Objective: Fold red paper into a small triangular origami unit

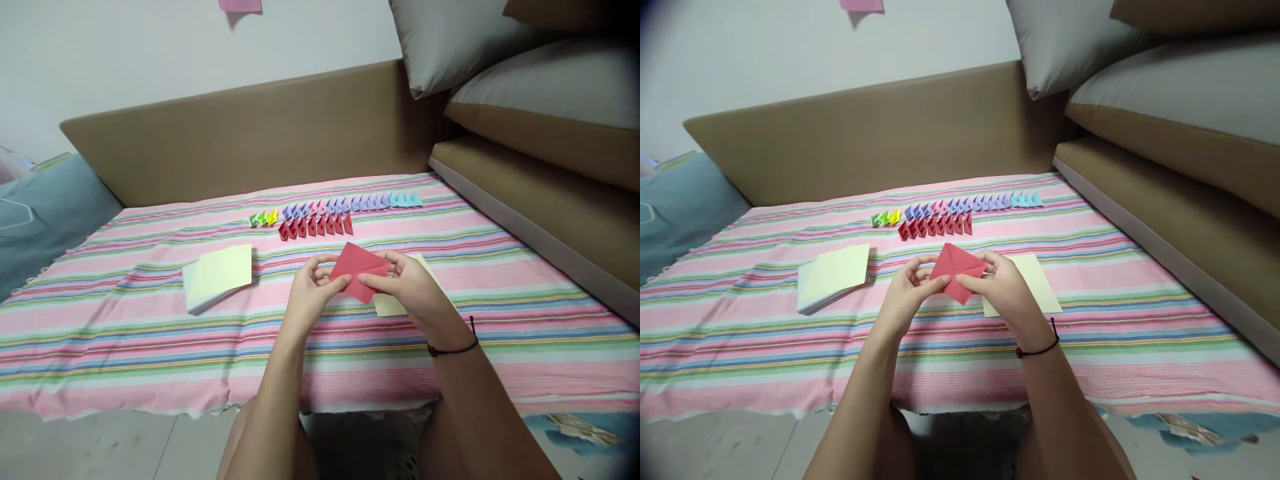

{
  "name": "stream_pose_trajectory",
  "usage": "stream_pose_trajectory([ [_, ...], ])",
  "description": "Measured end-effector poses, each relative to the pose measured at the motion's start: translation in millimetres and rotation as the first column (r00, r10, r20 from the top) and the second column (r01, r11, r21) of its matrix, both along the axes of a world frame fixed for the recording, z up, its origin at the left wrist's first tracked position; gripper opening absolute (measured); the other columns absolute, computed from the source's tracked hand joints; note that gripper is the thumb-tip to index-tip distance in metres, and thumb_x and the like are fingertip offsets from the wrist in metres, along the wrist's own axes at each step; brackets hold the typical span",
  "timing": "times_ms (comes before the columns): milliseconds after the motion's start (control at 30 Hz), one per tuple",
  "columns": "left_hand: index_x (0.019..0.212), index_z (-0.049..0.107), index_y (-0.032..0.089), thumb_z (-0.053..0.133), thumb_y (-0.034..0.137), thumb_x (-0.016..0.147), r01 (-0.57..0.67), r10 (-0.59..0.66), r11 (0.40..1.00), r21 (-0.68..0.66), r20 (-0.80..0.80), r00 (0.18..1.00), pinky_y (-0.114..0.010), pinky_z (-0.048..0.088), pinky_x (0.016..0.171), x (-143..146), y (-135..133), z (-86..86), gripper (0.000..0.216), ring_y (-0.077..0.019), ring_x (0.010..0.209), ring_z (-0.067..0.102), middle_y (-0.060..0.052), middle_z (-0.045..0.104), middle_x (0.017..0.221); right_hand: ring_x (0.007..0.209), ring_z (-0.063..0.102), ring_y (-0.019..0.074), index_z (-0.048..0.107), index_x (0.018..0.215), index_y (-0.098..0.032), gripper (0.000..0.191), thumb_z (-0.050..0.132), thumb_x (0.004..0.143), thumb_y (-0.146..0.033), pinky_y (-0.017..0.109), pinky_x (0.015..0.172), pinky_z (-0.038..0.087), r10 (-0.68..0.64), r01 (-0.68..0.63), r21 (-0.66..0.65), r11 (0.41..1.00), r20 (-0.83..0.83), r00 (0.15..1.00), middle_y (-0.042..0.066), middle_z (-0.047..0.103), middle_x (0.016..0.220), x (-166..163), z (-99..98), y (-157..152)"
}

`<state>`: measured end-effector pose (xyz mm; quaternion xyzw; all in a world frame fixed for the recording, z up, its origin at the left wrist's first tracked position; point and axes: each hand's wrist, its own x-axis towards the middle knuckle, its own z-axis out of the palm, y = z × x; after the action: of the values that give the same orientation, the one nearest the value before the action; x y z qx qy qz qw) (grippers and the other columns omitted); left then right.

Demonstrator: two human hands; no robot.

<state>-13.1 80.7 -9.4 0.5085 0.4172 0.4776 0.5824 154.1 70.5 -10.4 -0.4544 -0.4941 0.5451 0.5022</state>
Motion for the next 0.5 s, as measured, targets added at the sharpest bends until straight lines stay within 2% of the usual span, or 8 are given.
stream_pose_trajectory([
  [100,0.100,0.059,0.016,0.077,0.025,0.064,0.016,-0.016,1.000,0.013,-0.002,1.000,-0.022,0.049,0.060,-2.0,0.1,1.1,0.042,-0.0119,0.061,0.062,0.001,0.067,0.068,0.081,0.068,0.0199,0.056,0.105,-0.021,0.044,0.075,0.065,-0.026,0.031,0.069,0.053,0.011,-0.012,0.012,1.000,0.056,0.998,0.005,0.071,0.093,1.8,0.7,-0.2],
  [200,0.106,0.058,0.016,0.076,0.026,0.065,0.035,-0.035,0.999,0.003,-0.031,0.999,-0.020,0.046,0.055,-2.6,-1.4,3.0,0.046,-0.0118,0.058,0.061,0.000,0.067,0.067,0.074,0.067,0.0178,0.054,0.110,-0.021,0.042,0.071,0.072,-0.027,0.030,0.069,0.052,0.048,-0.050,0.022,0.998,0.100,0.994,0.001,0.070,0.076,3.3,0.8,-0.4],
  [300,0.114,0.052,0.020,0.075,0.029,0.067,-0.074,0.075,0.997,0.030,-0.019,0.997,-0.021,0.045,0.054,-1.5,-2.5,3.3,0.054,-0.0127,0.057,0.061,0.001,0.068,0.067,0.068,0.066,0.0168,0.051,0.110,-0.022,0.040,0.068,0.074,-0.027,0.029,0.066,0.052,0.068,-0.071,0.030,0.997,0.067,0.995,-0.001,0.068,0.069,1.4,-1.7,0.3],
  [400,0.113,0.053,0.022,0.074,0.029,0.069,-0.107,0.107,0.991,0.079,0.008,0.994,-0.021,0.047,0.056,-1.6,-1.6,2.0,0.050,-0.0138,0.062,0.063,0.000,0.070,0.074,0.069,0.066,0.0156,0.054,0.105,-0.023,0.034,0.068,0.074,-0.026,0.029,0.064,0.053,0.048,-0.050,0.075,0.996,0.035,0.998,0.001,0.068,0.084,-1.0,-3.4,1.3],
  [500,0.094,0.066,0.018,0.071,0.028,0.071,-0.123,0.133,0.979,0.160,-0.056,0.989,-0.023,0.049,0.067,-3.6,0.2,1.1,0.025,-0.0176,0.082,0.065,-0.006,0.071,0.090,0.094,0.064,0.0188,0.065,0.094,-0.023,0.015,0.063,0.079,-0.027,0.031,0.077,0.054,0.068,-0.091,0.211,0.973,0.116,0.991,0.006,0.062,0.113,2.1,-0.8,0.6],
])
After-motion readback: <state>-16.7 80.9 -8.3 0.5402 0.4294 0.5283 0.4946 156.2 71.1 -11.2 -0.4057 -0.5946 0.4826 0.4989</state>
